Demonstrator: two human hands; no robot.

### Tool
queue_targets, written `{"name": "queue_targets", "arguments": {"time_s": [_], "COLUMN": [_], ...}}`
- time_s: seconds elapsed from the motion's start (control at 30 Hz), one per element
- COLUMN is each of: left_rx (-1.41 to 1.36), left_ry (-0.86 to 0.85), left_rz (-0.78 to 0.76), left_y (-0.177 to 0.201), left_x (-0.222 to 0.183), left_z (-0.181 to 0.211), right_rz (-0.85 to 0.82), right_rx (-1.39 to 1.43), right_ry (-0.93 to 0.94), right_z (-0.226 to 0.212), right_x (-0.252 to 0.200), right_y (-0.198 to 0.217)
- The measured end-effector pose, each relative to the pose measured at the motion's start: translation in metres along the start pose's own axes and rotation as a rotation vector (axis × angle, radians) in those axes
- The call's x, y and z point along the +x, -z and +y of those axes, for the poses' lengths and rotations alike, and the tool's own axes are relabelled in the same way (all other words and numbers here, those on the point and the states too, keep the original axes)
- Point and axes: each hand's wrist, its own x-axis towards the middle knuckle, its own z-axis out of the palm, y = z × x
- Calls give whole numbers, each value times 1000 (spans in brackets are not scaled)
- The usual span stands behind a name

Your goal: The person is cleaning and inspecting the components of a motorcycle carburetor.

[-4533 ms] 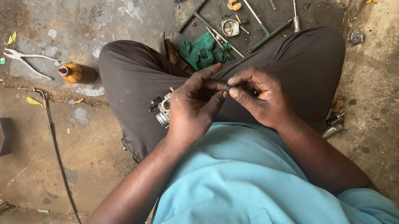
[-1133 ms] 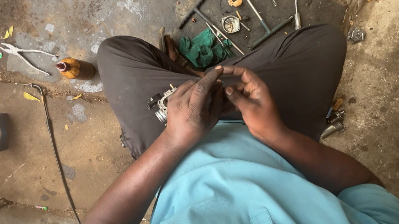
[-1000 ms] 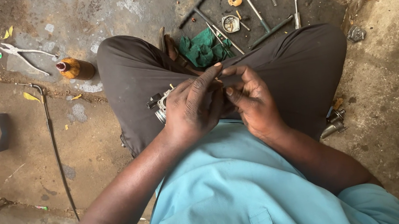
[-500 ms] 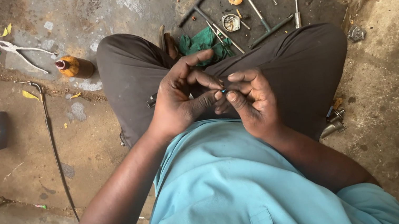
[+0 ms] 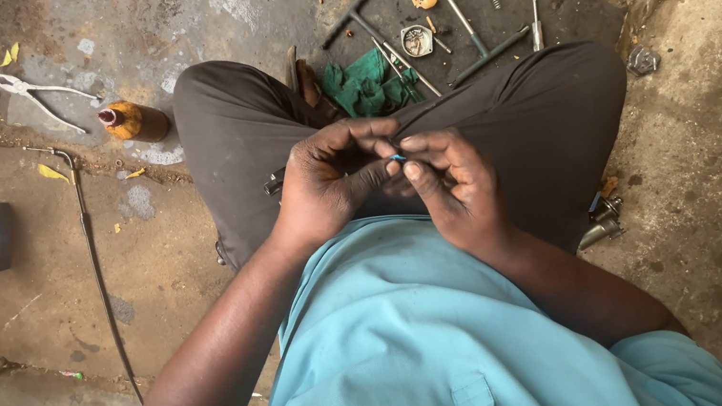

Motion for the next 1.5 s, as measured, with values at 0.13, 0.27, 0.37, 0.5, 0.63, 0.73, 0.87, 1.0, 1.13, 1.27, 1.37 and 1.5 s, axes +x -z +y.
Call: {"name": "queue_targets", "arguments": {"time_s": [0.13,0.27,0.37,0.5,0.63,0.73,0.87,1.0,1.13,1.27,1.37,1.5], "left_rx": [245,475,464,475,506,510,501,551,575,517,459,543], "left_ry": [-69,-179,-185,-176,-182,-191,-217,-252,-298,-352,-394,-550], "left_rz": [118,190,217,229,247,262,298,313,307,292,278,258], "left_y": [-3,-8,-12,-14,-16,-17,-17,-19,-22,-24,-25,-23], "left_x": [1,0,0,0,0,-1,-1,-1,-4,-5,-5,0], "left_z": [0,-3,-5,-3,-3,-2,-4,-3,-10,-14,-20,-16], "right_rz": [59,91,85,87,92,76,38,17,17,18,-27,-5], "right_rx": [-136,-250,-383,-320,-267,-362,-349,-235,-226,-81,361,228], "right_ry": [-47,-75,102,12,-39,3,96,-15,-97,-136,-326,-247], "right_z": [0,2,4,11,2,-7,-13,-6,10,23,16,42], "right_x": [5,6,9,7,8,10,13,9,-2,-6,1,-8], "right_y": [-2,-2,0,2,2,1,-1,-2,0,2,4,7]}}
